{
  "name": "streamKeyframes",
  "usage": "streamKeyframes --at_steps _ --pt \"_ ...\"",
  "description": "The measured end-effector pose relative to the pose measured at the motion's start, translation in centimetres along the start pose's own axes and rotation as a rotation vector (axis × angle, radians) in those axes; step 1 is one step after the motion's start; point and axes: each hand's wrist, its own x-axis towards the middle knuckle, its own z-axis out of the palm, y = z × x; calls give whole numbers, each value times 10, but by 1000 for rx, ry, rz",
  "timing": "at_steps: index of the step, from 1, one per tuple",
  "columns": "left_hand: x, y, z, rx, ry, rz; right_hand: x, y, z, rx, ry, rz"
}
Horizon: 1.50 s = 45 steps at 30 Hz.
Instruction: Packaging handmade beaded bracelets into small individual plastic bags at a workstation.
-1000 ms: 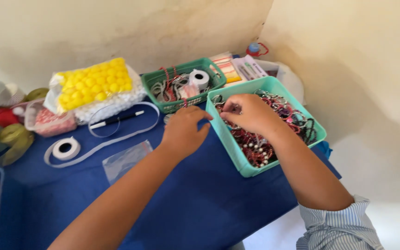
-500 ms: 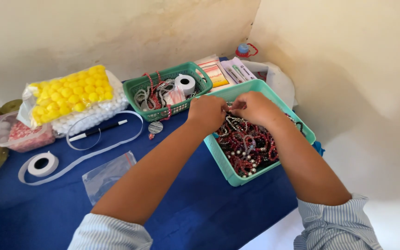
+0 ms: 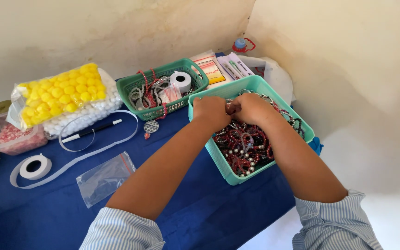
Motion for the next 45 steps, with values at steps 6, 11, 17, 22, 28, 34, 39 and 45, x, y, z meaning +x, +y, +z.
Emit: streamKeyframes --at_steps 6,11,17,22,28,34,39,45 --pt "1 -2 4 -23 0 10 -6 -11 -7 -32 -42 38" --pt "-3 -5 3 -50 5 4 -5 -3 -5 37 53 -32" --pt "-8 -14 8 -86 125 57 -21 -32 -25 200 61 -21" --pt "-23 -22 0 -147 144 79 -27 -41 -30 246 76 -121" --pt "-52 -38 -26 -313 324 143 -41 -71 -41 331 123 -215" --pt "-92 -57 -60 -481 386 92 -52 -115 -43 402 190 -318" --pt "-129 -77 -81 -597 411 95 -60 -154 -42 466 184 -357" --pt "-176 -111 -87 -642 493 58 -61 -195 -17 550 149 -473"
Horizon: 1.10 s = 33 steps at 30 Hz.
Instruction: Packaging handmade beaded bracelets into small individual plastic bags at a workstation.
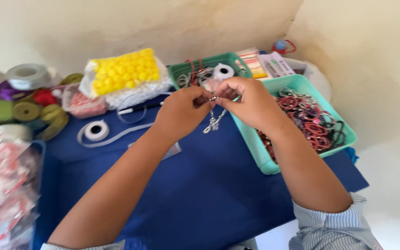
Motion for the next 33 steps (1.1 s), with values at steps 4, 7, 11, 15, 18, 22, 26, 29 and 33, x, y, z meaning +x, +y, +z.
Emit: streamKeyframes --at_steps 4,7,11,15,18,22,26,29,33 --pt "-29 -8 -30 22 -37 -162 3 -5 39 115 -42 40" --pt "-53 -23 -47 -17 -24 -170 4 -15 67 76 -79 57" --pt "-82 -44 -64 -24 -32 -315 11 2 111 277 -195 75" --pt "-99 -72 -67 -12 -1 -427 22 33 153 405 -301 123" --pt "-105 -95 -62 73 65 -399 24 42 176 302 -236 114" --pt "-112 -104 -58 116 132 -398 23 47 185 156 -159 40" --pt "-117 -102 -60 195 231 -163 18 42 178 73 -107 -106" --pt "-122 -94 -61 226 211 1 12 40 170 15 -139 -223" --pt "-128 -94 -52 261 72 40 1 40 163 -57 -186 -335"
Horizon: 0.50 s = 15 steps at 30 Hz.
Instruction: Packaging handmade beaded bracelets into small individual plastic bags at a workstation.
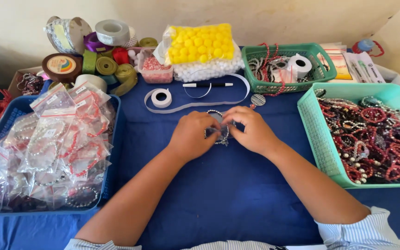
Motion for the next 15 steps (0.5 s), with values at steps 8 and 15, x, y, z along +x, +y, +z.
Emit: streamKeyframes --at_steps 8,15 --pt "-3 12 4 80 -61 31 -10 10 7 -8 -30 -61" --pt "-8 4 17 134 -9 38 -16 15 11 -29 3 -46"
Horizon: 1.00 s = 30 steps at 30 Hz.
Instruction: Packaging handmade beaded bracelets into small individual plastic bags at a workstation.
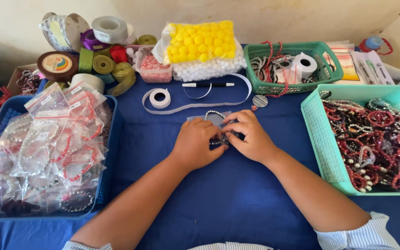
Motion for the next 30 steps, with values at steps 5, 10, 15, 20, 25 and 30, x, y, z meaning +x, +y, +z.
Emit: streamKeyframes --at_steps 5,10,15,20,25,30 --pt "0 -6 2 -43 43 -51 3 -5 1 26 47 25" --pt "1 -8 3 -107 81 -114 4 -6 1 126 109 93" --pt "4 -9 4 -159 132 -121 4 -6 2 47 96 208" --pt "8 0 -4 -176 157 -109 3 -6 3 80 106 225" --pt "7 -2 0 -247 116 -172 3 -5 5 55 117 223" --pt "6 -5 6 -425 85 -265 0 1 9 156 140 205"
